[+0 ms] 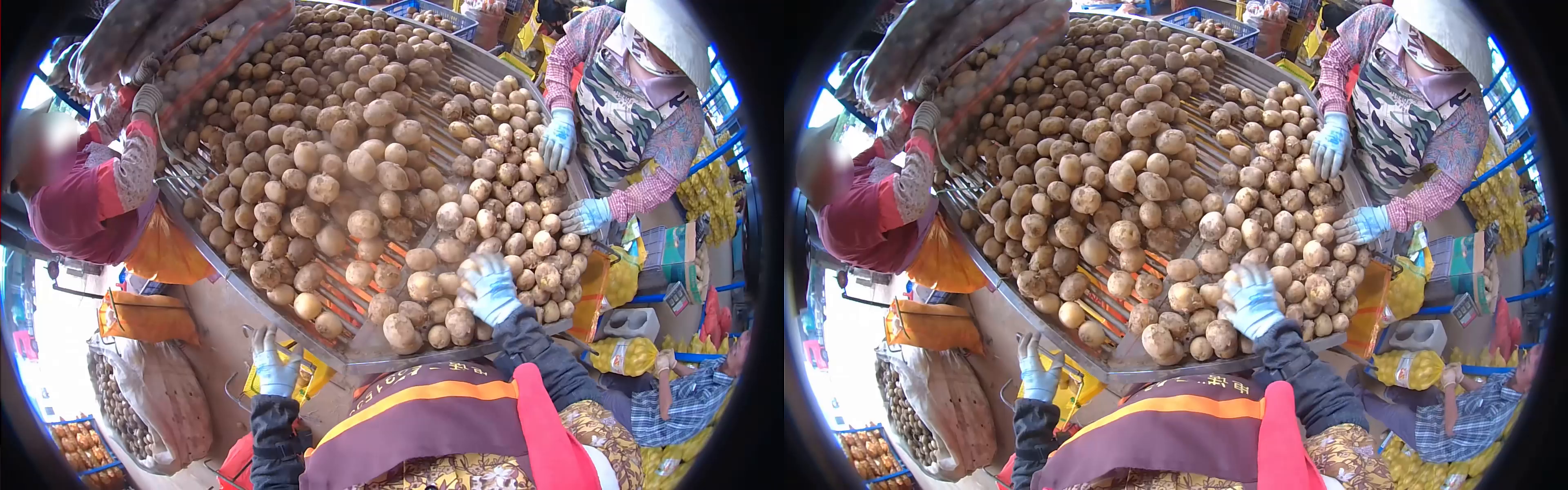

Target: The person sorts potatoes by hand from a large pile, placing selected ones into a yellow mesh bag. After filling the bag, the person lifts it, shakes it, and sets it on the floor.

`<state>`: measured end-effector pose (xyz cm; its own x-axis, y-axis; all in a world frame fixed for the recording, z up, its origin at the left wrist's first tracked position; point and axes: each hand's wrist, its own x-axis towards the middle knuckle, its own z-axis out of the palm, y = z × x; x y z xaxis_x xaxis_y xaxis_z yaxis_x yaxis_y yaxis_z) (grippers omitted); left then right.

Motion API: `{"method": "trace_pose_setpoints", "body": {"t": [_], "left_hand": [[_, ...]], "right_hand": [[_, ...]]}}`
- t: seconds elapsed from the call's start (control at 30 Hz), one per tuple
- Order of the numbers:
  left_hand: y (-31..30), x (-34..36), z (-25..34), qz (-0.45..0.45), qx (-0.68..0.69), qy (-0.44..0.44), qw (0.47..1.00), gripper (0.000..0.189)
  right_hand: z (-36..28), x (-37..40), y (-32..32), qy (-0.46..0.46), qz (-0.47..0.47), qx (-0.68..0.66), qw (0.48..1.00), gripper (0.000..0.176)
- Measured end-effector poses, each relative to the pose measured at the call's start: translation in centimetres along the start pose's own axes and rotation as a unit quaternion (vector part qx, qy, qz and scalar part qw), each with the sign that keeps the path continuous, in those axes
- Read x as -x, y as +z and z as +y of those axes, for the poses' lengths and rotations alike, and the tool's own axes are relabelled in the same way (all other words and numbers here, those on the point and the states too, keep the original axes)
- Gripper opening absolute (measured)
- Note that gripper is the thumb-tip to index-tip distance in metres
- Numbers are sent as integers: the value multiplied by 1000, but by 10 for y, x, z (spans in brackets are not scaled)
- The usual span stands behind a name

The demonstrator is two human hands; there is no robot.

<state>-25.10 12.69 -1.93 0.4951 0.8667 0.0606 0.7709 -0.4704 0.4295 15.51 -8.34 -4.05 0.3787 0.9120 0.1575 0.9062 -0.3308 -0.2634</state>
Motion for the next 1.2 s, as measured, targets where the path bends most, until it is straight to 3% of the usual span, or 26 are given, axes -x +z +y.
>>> {"method": "trace_pose_setpoints", "body": {"t": [0.1, 0.13, 0.23, 0.3, 0.4, 0.43, 0.5, 0.57, 0.63, 0.67, 0.73, 0.77, 0.83, 0.87, 0.9, 0.93, 0.97, 1.0, 1.03, 1.07, 1.1, 1.13, 1.17, 1.2], "left_hand": [[17, -10, 58, -12, 0, 133, 991, 73], [25, -12, 75, -44, -8, 166, 985, 76], [56, -17, 116, -84, -2, 265, 961, 79], [67, -27, 131, -100, -9, 281, 954, 75], [71, -39, 149, -99, 45, 280, 954, 71], [72, -43, 151, -97, 44, 282, 953, 71], [73, -50, 154, -85, 134, 268, 950, 71], [72, -56, 163, -76, 148, 277, 947, 72], [78, -61, 169, -96, 160, 289, 939, 72], [79, -61, 173, -111, 168, 268, 942, 76], [75, -60, 185, -114, 222, 242, 938, 80], [75, -61, 189, -118, 276, 215, 929, 83], [84, -64, 188, -121, 303, 231, 917, 86], [89, -64, 185, -201, 462, 163, 848, 85], [87, -66, 187, -274, 601, 89, 745, 84], [81, -67, 189, -296, 652, 30, 698, 83], [79, -68, 189, -296, 652, 31, 698, 83], [79, -68, 188, -292, 648, 26, 703, 82], [79, -67, 188, -290, 645, 22, 707, 82], [79, -65, 189, -293, 645, 21, 706, 82], [80, -65, 190, -296, 636, 24, 713, 82], [80, -65, 191, -300, 626, 27, 720, 83], [81, -65, 191, -304, 625, 30, 719, 83], [80, -67, 191, -313, 587, 30, 746, 83]], "right_hand": [[18, -7, -19, 22, 69, 103, 992, 30], [14, -14, -20, 8, 79, 50, 996, 31], [-33, -29, 0, -56, -67, -50, 995, 42], [-66, -32, 21, -77, -144, 38, 986, 42], [-79, -62, 10, 18, -249, -13, 968, 42], [-71, -63, 12, 19, -246, -13, 969, 42], [-49, -59, 19, 128, -204, -211, 947, 46], [-37, -58, 27, 164, -144, -277, 936, 53], [-36, -65, 24, 240, -170, -414, 862, 49], [-37, -65, 21, 237, -169, -414, 863, 49], [-48, -64, 0, 309, -216, -650, 660, 48], [-54, -61, -3, 307, -227, -657, 650, 48], [-69, -59, -8, 270, -186, -582, 744, 51], [-60, -53, 11, 255, -161, -581, 756, 52], [-58, -52, 5, 255, -159, -581, 756, 52], [-57, -51, -5, 241, -129, -634, 723, 53], [-57, -49, -10, 226, -100, -684, 686, 55], [-56, -46, -9, 230, -78, -798, 552, 48], [-62, -47, -25, 231, -78, -798, 551, 48], [-70, -44, -46, 135, -61, -649, 746, 43], [-76, -44, -58, 29, -39, -454, 890, 37], [-77, -43, -49, -3, 7, -438, 899, 25], [-74, -42, -44, 0, 11, -437, 899, 25], [-71, -41, -41, 54, 14, -471, 880, 22]]}}
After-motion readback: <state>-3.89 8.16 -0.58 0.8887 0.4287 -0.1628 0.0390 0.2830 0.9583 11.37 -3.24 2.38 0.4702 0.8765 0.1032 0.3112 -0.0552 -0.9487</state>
